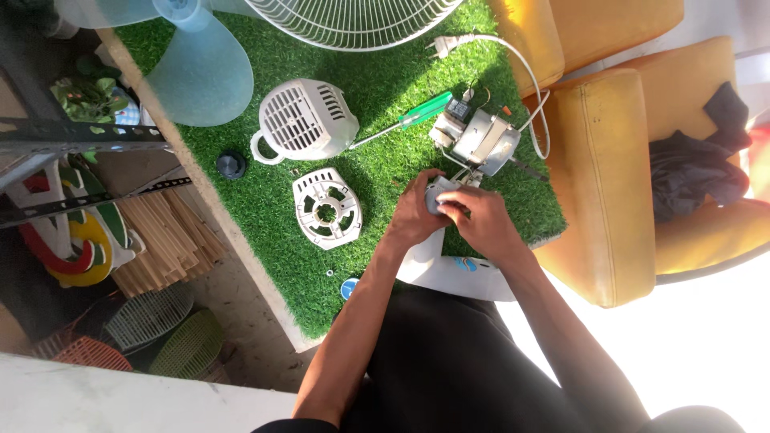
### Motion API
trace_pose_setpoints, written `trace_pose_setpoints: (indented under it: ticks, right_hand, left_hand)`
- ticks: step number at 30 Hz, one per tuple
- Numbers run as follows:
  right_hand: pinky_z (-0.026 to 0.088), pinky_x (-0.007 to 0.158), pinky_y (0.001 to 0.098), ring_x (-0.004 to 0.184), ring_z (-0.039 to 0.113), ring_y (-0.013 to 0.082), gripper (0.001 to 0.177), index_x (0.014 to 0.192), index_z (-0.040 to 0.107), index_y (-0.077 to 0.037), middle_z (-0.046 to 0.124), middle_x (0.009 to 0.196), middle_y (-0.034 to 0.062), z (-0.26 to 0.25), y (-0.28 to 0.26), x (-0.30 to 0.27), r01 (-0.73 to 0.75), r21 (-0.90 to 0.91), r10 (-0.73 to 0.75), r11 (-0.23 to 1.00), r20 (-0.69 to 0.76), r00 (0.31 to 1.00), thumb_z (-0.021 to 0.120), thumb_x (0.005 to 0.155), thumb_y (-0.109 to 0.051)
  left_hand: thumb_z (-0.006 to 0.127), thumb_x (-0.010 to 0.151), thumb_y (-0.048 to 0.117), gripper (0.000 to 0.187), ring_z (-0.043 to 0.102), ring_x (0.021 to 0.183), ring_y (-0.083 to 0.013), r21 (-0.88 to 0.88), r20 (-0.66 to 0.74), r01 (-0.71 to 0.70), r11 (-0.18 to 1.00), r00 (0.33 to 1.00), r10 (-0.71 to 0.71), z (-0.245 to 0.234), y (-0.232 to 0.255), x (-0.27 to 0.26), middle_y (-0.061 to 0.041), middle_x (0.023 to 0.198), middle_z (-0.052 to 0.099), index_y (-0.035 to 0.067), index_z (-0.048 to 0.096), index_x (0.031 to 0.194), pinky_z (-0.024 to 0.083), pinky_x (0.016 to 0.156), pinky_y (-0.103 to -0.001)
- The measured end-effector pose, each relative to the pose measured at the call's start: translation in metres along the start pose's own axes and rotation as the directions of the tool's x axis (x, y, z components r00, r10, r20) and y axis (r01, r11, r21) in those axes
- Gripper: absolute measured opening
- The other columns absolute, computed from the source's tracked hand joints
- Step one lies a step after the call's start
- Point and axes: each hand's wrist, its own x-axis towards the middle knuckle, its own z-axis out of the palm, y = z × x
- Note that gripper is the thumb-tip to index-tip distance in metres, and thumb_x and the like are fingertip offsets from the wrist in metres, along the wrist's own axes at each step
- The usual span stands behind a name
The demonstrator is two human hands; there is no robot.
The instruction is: The person assembles a disassembled electric fan by hand, attaching the motor to the fan body and securing it with a screw. The person uses a screwdriver to tighten the screw and then rotates the fan blade to test the assembly.
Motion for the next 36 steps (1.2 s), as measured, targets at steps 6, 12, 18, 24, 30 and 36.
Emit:
trace_pose_setpoints:
  ticks: [6, 12, 18, 24, 30, 36]
  right_hand:
    - [0.053, 0.060, 0.0341, 0.064, 0.068, 0.0216, 0.018, 0.104, 0.075, -0.006, 0.074, 0.085, 0.0138, -0.004, 0.006, 0.002, -0.038, -0.001, 0.038, 0.999, 0.048, 0.998, 0.077, 0.086, -0.009]
    - [0.054, 0.061, 0.0343, 0.064, 0.068, 0.0226, 0.017, 0.103, 0.075, -0.006, 0.073, 0.083, 0.0152, -0.001, 0.013, 0.007, -0.031, -0.018, 0.032, 0.999, 0.073, 0.997, 0.078, 0.087, -0.009]
    - [0.056, 0.063, 0.0329, 0.068, 0.072, 0.0211, 0.017, 0.101, 0.076, -0.005, 0.075, 0.085, 0.0144, 0.004, 0.022, 0.007, -0.081, -0.016, 0.082, 0.997, 0.111, 0.990, 0.079, 0.085, -0.009]
    - [0.058, 0.070, 0.0289, 0.078, 0.073, 0.0133, 0.023, 0.107, 0.074, -0.006, 0.076, 0.089, 0.0097, 0.006, 0.027, -0.001, -0.064, 0.151, 0.060, 0.986, 0.032, 0.998, 0.079, 0.085, -0.005]
    - [0.059, 0.072, 0.0262, 0.082, 0.072, 0.0090, 0.024, 0.098, 0.066, -0.003, 0.076, 0.089, 0.0049, 0.004, 0.032, -0.001, -0.214, 0.214, 0.202, 0.953, 0.078, 0.976, 0.084, 0.082, -0.004]
    - [0.059, 0.077, 0.0265, 0.086, 0.072, 0.0116, 0.013, 0.103, 0.068, -0.007, 0.076, 0.097, 0.0020, -0.035, 0.043, 0.000, -0.086, 0.243, 0.079, 0.966, 0.040, 0.996, 0.076, 0.095, -0.013]
  left_hand:
    - [0.091, 0.062, 0.020, 0.091, 0.065, 0.116, -0.0366, -0.014, 0.052, 0.003, 1.000, 0.999, -0.002, -0.004, -0.001, 0.000, -0.018, 0.123, 0.065, 0.015, 0.046, 0.141, 0.054, 0.098, -0.045]
    - [0.091, 0.063, 0.020, 0.094, 0.064, 0.115, -0.0372, 0.029, 0.089, 0.044, 0.999, 0.995, -0.046, -0.004, -0.004, 0.003, -0.020, 0.125, 0.061, 0.015, 0.044, 0.143, 0.055, 0.097, -0.045]
    - [0.091, 0.065, 0.019, 0.094, 0.062, 0.120, -0.0366, -0.021, 0.071, -0.033, 0.999, 0.997, 0.035, 0.001, -0.012, -0.003, -0.020, 0.128, 0.062, 0.013, 0.044, 0.146, 0.052, 0.102, -0.044]
    - [0.079, 0.087, 0.027, 0.084, 0.060, 0.123, -0.0248, -0.543, 0.295, 0.146, 0.827, 0.955, 0.026, -0.019, -0.014, -0.008, -0.014, 0.133, 0.063, 0.014, 0.038, 0.158, 0.047, 0.110, -0.038]
    - [0.077, 0.089, 0.043, 0.075, 0.061, 0.120, -0.0257, -0.464, 0.247, 0.199, 0.863, 0.965, -0.090, -0.019, 0.001, -0.007, -0.014, 0.126, 0.067, 0.013, 0.048, 0.151, 0.048, 0.105, -0.039]
    - [0.077, 0.090, 0.040, 0.072, 0.062, 0.114, -0.0213, -0.513, 0.244, 0.172, 0.841, 0.969, -0.049, -0.023, 0.003, -0.005, -0.011, 0.122, 0.067, 0.011, 0.049, 0.150, 0.050, 0.100, -0.037]
